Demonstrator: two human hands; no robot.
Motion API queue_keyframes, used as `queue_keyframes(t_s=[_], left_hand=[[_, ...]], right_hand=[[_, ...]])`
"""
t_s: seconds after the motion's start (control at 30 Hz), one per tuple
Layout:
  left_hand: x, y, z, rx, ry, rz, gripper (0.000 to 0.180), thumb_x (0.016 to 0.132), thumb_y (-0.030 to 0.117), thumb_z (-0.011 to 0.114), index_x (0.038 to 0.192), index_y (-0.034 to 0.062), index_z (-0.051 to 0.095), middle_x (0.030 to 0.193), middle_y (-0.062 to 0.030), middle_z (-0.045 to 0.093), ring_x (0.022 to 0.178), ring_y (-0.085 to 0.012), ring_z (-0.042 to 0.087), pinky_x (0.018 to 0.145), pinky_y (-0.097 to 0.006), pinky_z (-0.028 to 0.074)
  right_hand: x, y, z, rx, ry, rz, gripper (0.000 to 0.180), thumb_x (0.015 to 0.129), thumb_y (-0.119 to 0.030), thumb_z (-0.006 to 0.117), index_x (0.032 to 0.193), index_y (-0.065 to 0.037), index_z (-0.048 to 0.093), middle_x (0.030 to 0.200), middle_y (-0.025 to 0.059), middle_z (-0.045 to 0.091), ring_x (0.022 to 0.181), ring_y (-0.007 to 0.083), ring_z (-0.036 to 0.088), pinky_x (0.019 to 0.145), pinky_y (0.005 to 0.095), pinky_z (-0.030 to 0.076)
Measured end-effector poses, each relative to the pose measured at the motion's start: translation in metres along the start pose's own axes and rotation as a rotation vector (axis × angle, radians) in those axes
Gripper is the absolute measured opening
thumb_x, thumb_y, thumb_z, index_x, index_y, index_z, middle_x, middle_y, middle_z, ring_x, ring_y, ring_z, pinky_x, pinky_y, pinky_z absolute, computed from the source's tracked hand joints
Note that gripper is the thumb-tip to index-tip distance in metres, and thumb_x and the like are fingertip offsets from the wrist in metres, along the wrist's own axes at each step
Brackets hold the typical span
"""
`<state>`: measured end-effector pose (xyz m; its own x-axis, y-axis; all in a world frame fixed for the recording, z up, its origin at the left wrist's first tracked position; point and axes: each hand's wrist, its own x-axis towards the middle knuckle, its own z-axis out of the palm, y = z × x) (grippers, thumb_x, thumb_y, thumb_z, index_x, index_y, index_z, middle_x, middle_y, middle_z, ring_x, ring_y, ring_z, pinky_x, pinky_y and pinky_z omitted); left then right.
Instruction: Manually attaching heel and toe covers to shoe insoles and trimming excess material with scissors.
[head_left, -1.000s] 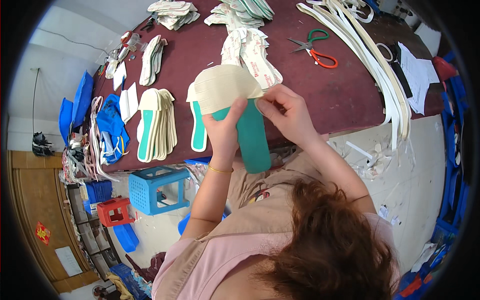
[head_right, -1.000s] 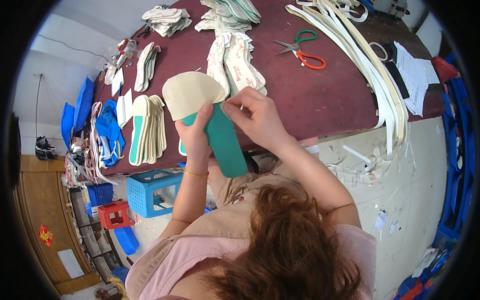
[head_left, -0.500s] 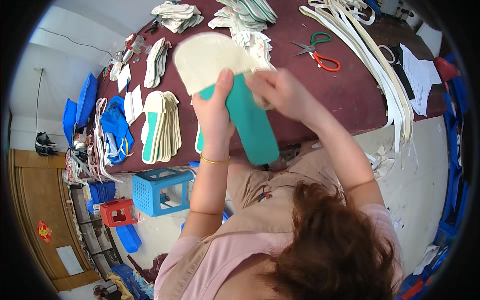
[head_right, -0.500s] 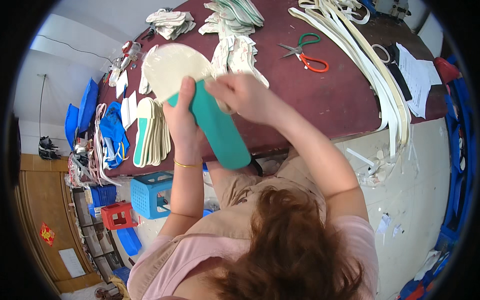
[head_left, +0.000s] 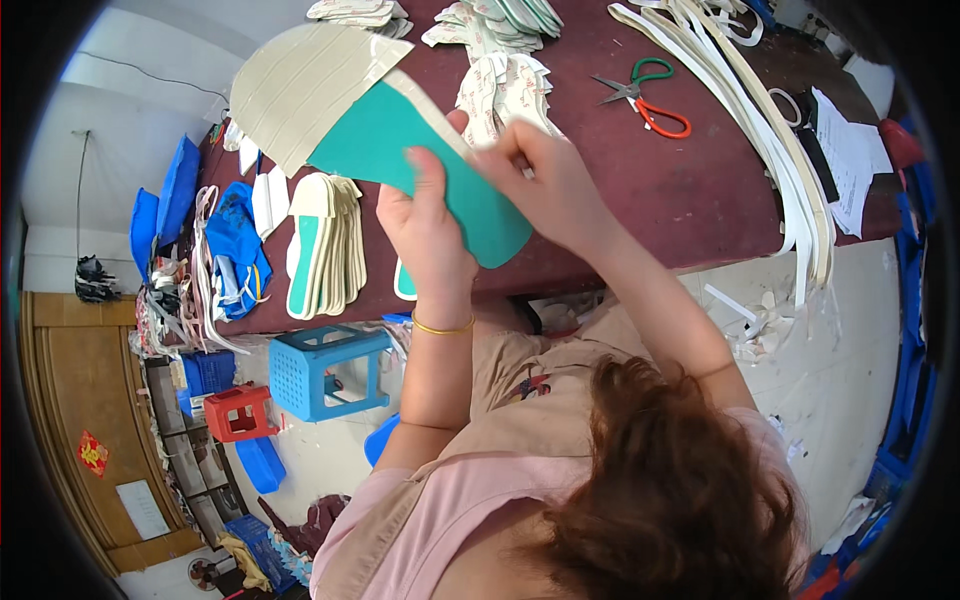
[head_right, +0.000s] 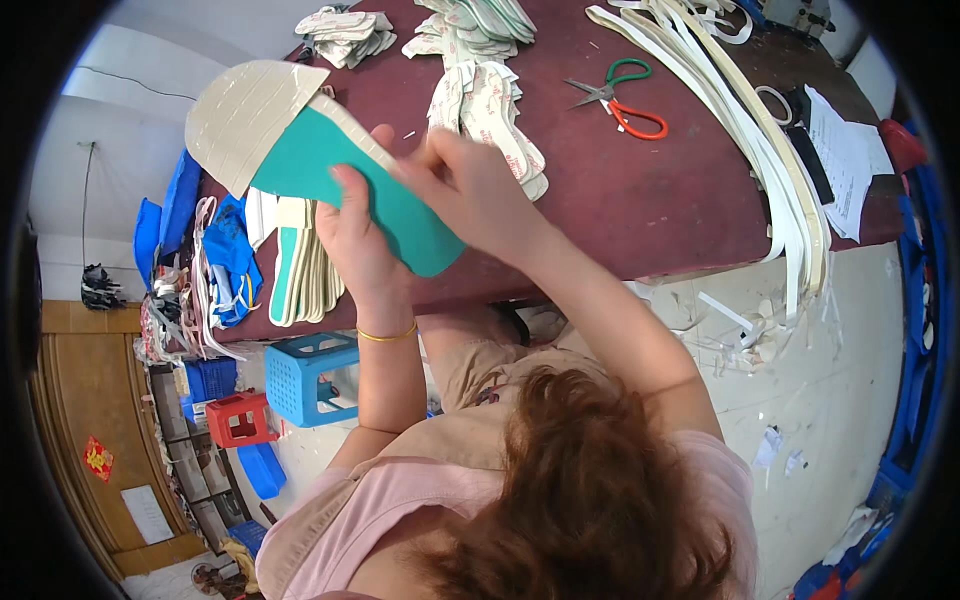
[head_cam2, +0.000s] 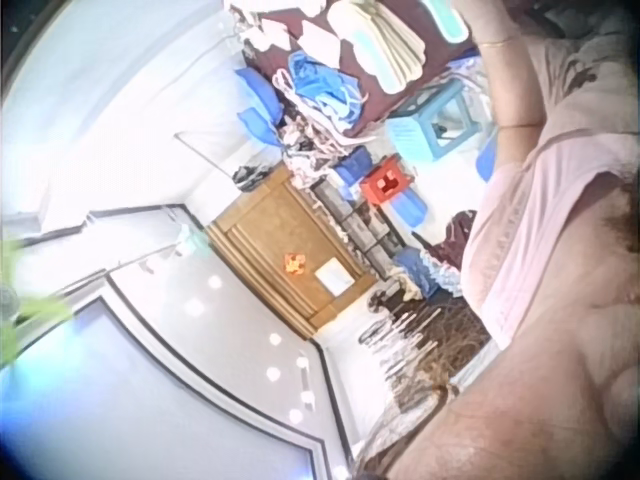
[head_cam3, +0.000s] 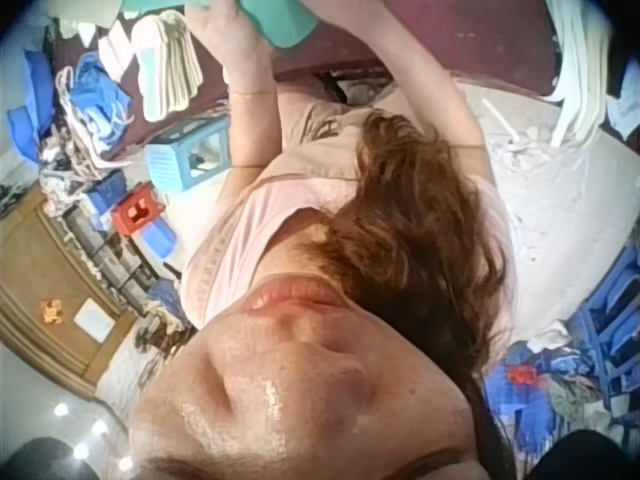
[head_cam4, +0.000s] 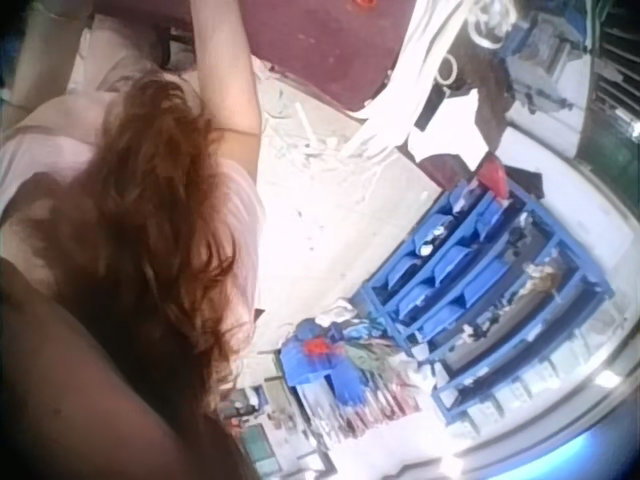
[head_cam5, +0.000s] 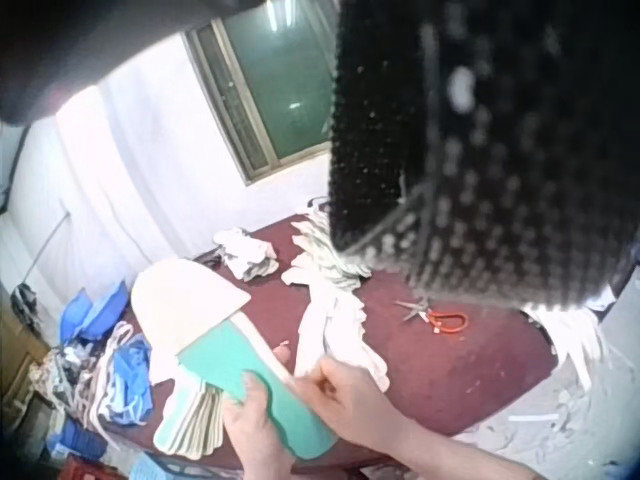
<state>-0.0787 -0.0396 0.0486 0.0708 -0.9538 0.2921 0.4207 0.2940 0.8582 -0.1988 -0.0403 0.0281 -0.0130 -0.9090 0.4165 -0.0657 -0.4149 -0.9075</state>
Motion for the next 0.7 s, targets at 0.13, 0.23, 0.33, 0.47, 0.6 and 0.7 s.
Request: queue_keyframes(t_s=[0.13,0.23,0.33,0.47,0.6,0.7], left_hand=[[0.004,-0.002,-0.003,0.033,0.092,-0.101,0.035,0.095,0.029,0.049,0.107,-0.0034,0.054,0.093,-0.0087,0.063,0.076,-0.0129,0.059,0.067,-0.027,0.048],[0.033,-0.03,-0.033,0.008,0.174,-0.113,0.042,0.096,0.037,0.043,0.112,-0.0004,0.051,0.095,-0.0127,0.063,0.074,-0.0182,0.06,0.069,-0.032,0.05],[0.021,-0.043,-0.006,-0.388,0.483,-0.059,0.047,0.096,0.042,0.04,0.102,-0.0022,0.054,0.088,-0.0103,0.063,0.071,-0.0175,0.059,0.068,-0.034,0.049],[-0.028,0.023,0.002,0.163,0.023,-0.032,0.041,0.09,0.039,0.051,0.105,0.0015,0.057,0.088,-0.0077,0.061,0.082,-0.0199,0.058,0.069,-0.033,0.047],[0.012,0.073,0.003,1.366,-0.681,0.89,0.035,0.071,0.026,0.074,0.094,0.0014,0.064,0.071,-0.0128,0.06,0.061,-0.0278,0.058,0.056,-0.037,0.044],[0.03,0.072,-0.019,1.226,-0.949,-0.051,0.032,0.07,0.028,0.075,0.083,0.0008,0.065,0.062,-0.0139,0.057,0.053,-0.0276,0.055,0.053,-0.038,0.043]], right_hand=[[-0.053,0.029,0.003,0.161,0.075,0.089,0.022,0.086,-0.019,0.063,0.08,0.0,0.055,0.063,-0.0016,0.051,0.061,0.0058,0.043,0.055,0.0233,0.039],[-0.038,0.027,-0.002,-0.062,0.061,0.022,0.022,0.083,-0.018,0.067,0.089,0.001,0.058,0.069,-0.0003,0.055,0.063,0.0047,0.045,0.057,0.0211,0.039],[-0.01,0.012,0.003,-0.085,0.014,-0.131,0.023,0.079,-0.02,0.07,0.087,0.0,0.061,0.07,0.0036,0.06,0.066,0.0071,0.052,0.06,0.0245,0.044],[0.01,-0.025,-0.059,-0.054,-0.208,0.039,0.025,0.079,-0.021,0.068,0.09,0.001,0.063,0.071,0.003,0.06,0.067,0.0059,0.053,0.059,0.0246,0.044],[-0.009,-0.03,-0.053,-0.088,-0.374,0.005,0.017,0.078,-0.014,0.069,0.084,-0.001,0.06,0.07,-0.0028,0.047,0.064,0.0055,0.044,0.056,0.0206,0.037],[0.008,-0.043,-0.04,-0.031,-0.429,-0.046,0.021,0.076,-0.017,0.071,0.084,-0.002,0.06,0.067,-0.0024,0.046,0.062,0.0071,0.045,0.055,0.0216,0.037]])
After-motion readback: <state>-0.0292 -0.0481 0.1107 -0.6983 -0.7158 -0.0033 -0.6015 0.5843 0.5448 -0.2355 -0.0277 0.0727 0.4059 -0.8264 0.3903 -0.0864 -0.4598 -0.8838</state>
